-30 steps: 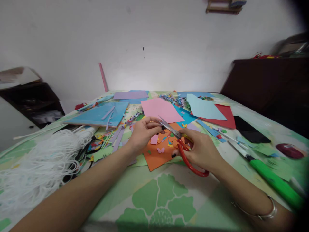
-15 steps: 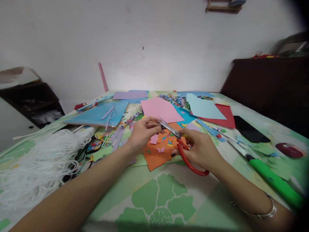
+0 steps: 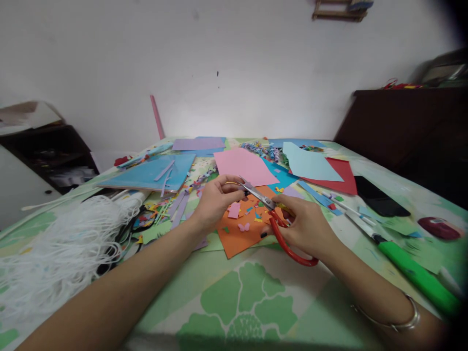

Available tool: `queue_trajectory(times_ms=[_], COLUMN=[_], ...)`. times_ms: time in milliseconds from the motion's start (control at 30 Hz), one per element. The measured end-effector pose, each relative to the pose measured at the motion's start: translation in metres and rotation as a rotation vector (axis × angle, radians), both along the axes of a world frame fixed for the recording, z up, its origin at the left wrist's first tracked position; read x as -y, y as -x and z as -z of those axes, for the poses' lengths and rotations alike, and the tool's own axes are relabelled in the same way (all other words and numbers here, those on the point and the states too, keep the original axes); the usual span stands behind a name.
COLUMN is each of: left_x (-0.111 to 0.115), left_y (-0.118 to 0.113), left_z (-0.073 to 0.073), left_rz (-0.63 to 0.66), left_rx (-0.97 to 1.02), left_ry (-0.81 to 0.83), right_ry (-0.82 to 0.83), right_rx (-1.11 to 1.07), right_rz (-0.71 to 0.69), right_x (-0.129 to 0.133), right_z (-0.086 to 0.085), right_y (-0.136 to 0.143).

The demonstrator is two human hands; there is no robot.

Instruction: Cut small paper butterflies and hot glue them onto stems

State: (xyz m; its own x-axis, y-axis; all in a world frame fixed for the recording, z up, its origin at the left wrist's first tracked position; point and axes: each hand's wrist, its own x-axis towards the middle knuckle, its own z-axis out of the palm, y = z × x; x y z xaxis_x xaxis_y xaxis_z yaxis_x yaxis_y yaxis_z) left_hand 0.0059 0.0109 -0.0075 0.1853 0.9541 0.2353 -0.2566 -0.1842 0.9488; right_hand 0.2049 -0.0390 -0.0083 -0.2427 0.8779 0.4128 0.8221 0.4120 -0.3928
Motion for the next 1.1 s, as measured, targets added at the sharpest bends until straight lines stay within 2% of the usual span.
queue_trajectory(times_ms=[1100], left_x=[-0.0022], left_y=[0.0006], left_z=[0.0003], left_rz=[-0.098], left_rx=[0.019], left_ry=[-0.031], right_ry=[-0.016], right_rx=[0.027], right_rz=[0.012], right_x=[-0.0014], right_z=[0.0023], right_y=[-0.0024])
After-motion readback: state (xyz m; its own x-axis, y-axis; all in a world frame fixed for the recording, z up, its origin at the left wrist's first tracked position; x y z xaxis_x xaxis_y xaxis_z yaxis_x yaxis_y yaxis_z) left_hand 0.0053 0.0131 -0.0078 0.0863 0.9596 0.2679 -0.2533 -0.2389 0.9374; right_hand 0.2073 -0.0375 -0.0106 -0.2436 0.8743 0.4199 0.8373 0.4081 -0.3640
